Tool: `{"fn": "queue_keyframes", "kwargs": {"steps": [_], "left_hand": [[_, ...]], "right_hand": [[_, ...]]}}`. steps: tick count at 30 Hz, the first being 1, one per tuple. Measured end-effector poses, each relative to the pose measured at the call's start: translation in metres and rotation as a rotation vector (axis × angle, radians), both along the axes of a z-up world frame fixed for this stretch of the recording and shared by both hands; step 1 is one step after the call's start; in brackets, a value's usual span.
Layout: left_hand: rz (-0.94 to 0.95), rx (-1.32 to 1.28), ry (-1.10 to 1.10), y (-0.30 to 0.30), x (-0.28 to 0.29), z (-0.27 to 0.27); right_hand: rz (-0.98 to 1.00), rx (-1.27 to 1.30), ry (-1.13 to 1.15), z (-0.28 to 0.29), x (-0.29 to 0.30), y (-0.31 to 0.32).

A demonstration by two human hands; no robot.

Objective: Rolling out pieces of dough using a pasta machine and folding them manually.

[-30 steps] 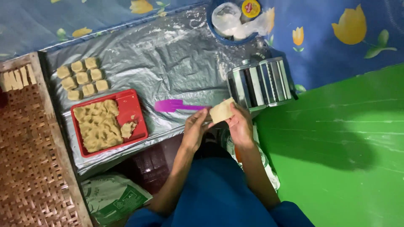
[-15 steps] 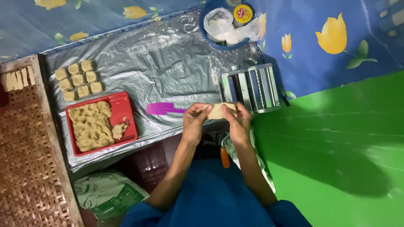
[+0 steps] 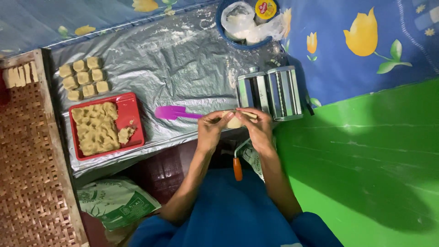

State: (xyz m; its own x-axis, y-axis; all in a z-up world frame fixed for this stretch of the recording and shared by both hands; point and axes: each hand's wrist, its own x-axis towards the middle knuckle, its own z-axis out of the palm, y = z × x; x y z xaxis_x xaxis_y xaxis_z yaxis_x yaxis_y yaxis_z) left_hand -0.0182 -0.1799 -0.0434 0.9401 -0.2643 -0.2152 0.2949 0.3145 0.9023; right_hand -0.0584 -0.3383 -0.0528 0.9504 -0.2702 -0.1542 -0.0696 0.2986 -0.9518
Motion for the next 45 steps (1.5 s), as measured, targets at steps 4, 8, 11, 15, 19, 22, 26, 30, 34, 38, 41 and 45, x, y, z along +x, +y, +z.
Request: {"fn": "queue_keyframes", "kwargs": {"steps": [4,8,11,15,19,22,26,30,34,38,41,45], "left_hand": [[-0.028,0.018,0.018,-0.001,0.0,0.009],[-0.009,0.086,0.025,-0.005,-0.003,0.008],[0.002,0.137,-0.003,-0.006,-0.003,0.002],[-0.011,0.172,-0.019,-0.011,0.0,0.006],[-0.042,0.123,-0.002,-0.02,0.0,0.016],[-0.037,0.067,-0.026,-0.023,0.003,0.005],[-0.064,0.075,-0.022,-0.02,0.012,0.005],[-0.001,-0.002,-0.01,-0.02,0.021,-0.013],[-0.028,-0.077,-0.009,-0.023,0.017,0.007],[-0.084,-0.024,-0.053,-0.024,0.017,0.016],[-0.108,0.005,-0.015,-0.025,0.019,0.019],[-0.078,0.034,0.014,-0.026,0.02,0.017]], "right_hand": [[0.014,0.04,-0.053,0.012,0.003,-0.001],[-0.02,-0.004,0.014,0.013,0.003,-0.003],[-0.041,-0.01,0.007,0.012,0.006,-0.004],[-0.075,-0.041,0.028,0.018,0.008,-0.004],[-0.136,-0.097,-0.052,0.018,0.009,-0.004],[-0.132,-0.065,-0.041,0.026,0.01,-0.011],[0.094,-0.185,0.067,0.017,0.015,-0.039],[0.082,-0.103,0.093,0.002,0.016,-0.047],[0.037,-0.172,0.041,-0.002,0.013,-0.043],[0.04,-0.329,0.179,-0.014,0.013,-0.054],[0.093,-0.282,0.153,0.002,0.017,-0.058],[0.094,-0.015,0.182,-0.007,0.015,-0.064]]}}
